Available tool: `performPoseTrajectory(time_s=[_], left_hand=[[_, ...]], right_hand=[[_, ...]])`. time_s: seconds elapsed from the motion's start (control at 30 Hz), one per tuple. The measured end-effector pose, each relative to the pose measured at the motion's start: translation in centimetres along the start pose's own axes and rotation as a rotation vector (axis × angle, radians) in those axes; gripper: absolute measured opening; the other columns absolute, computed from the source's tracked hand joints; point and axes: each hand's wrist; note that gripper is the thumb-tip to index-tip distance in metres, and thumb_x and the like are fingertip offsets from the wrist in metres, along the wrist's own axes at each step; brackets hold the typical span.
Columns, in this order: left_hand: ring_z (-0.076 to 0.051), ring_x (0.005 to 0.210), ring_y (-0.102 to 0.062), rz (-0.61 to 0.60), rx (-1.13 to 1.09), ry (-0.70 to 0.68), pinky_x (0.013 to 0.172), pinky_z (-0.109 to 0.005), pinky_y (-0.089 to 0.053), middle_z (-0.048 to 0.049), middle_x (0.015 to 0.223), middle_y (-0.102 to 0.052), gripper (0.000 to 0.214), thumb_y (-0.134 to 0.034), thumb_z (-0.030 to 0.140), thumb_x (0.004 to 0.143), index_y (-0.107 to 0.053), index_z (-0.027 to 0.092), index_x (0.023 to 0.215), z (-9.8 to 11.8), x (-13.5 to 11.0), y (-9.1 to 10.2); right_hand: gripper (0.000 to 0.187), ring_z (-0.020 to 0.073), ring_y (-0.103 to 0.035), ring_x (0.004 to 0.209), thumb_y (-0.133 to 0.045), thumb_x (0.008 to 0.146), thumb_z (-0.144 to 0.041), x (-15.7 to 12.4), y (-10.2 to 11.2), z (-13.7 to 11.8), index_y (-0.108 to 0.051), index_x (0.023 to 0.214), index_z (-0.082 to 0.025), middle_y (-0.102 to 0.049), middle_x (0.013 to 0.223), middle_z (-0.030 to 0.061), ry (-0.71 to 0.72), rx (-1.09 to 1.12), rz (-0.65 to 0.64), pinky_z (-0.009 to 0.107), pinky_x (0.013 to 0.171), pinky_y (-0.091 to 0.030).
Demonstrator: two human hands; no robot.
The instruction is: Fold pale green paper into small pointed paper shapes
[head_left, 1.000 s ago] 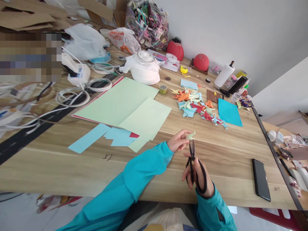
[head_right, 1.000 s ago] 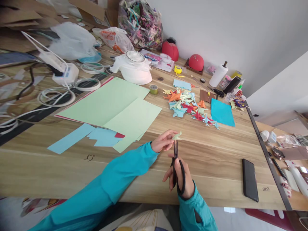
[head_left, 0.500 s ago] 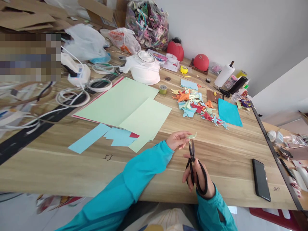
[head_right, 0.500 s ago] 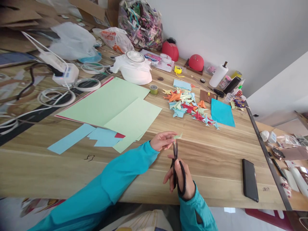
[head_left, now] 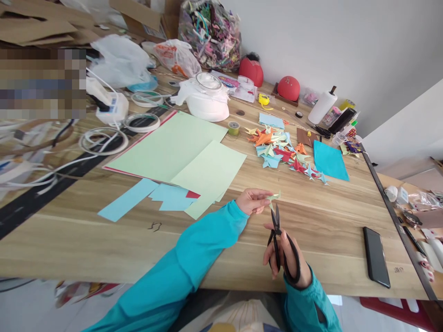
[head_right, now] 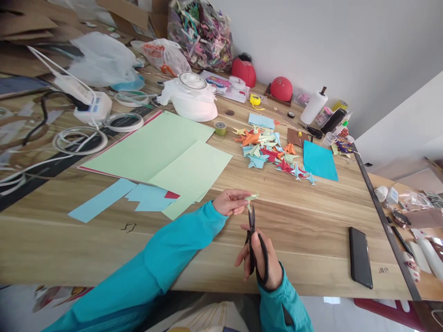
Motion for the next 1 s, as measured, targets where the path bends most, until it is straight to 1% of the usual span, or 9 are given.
performPoseTrajectory(time_s=[0.17,0.27,0.4,0.53,0.7,1.0], left_hand=[[-0.003,0.030,-0.041,0.016,0.059,-0.033,0.032,-0.018,-0.030,-0.0032,0.059,-0.067,0.035,-0.081,0.027,0.051,-0.071,0.015,0.082,0.1,-0.1,0.2],[-0.002,0.031,-0.041,0.027,0.086,-0.044,0.032,-0.019,-0.031,-0.0042,0.061,-0.068,0.037,-0.081,0.029,0.050,-0.071,0.014,0.083,0.1,-0.1,0.1],[-0.002,0.031,-0.040,0.039,0.105,-0.054,0.032,-0.019,-0.032,-0.0048,0.060,-0.068,0.036,-0.081,0.028,0.050,-0.071,0.013,0.082,0.1,-0.2,0.0],[-0.002,0.031,-0.041,0.040,0.095,-0.060,0.032,-0.019,-0.031,-0.0062,0.065,-0.069,0.035,-0.082,0.027,0.050,-0.072,0.014,0.081,0.2,-0.2,0.0],[-0.002,0.031,-0.040,0.045,0.106,-0.057,0.032,-0.019,-0.032,-0.0056,0.061,-0.069,0.035,-0.081,0.028,0.050,-0.072,0.014,0.081,0.2,-0.2,0.0],[-0.002,0.030,-0.040,0.035,0.097,-0.075,0.031,-0.019,-0.032,-0.0061,0.062,-0.069,0.035,-0.081,0.028,0.051,-0.072,0.014,0.081,0.3,-0.2,0.0]], right_hand=[[0.061,0.0066,-0.046,0.034,-0.033,0.086,-0.057,-0.5,-0.5,-0.7,-0.040,0.127,-0.013,-0.052,0.057,-0.0027,0.038,-0.091,0.070,0.018,0.033,-0.034],[0.060,0.0062,-0.043,0.034,-0.033,0.087,-0.055,-0.6,-0.7,-0.6,-0.043,0.125,-0.010,-0.046,0.051,-0.0048,0.086,-0.141,0.107,0.018,0.035,-0.032],[0.057,0.0058,-0.040,0.034,-0.031,0.089,-0.052,-0.6,-0.8,-0.3,-0.045,0.123,-0.008,-0.042,0.044,-0.0067,0.134,-0.215,0.119,0.018,0.038,-0.030],[0.054,0.0050,-0.039,0.033,-0.032,0.090,-0.050,-0.7,-1.0,-0.4,-0.046,0.122,-0.009,-0.041,0.046,-0.0072,0.120,-0.229,0.135,0.018,0.036,-0.030],[0.056,0.0040,-0.038,0.032,-0.035,0.087,-0.052,-0.7,-1.3,-0.3,-0.046,0.121,-0.009,-0.043,0.053,-0.0059,0.088,-0.183,0.159,0.017,0.030,-0.028],[0.058,0.0028,-0.036,0.029,-0.038,0.086,-0.053,-0.6,-1.3,0.1,-0.045,0.122,-0.008,-0.042,0.053,-0.0063,0.053,-0.151,0.178,0.015,0.028,-0.028]])
Point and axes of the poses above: each hand's wrist, its own x-axis towards the middle knuckle, its own y-axis out of the back of the hand, z = x × y
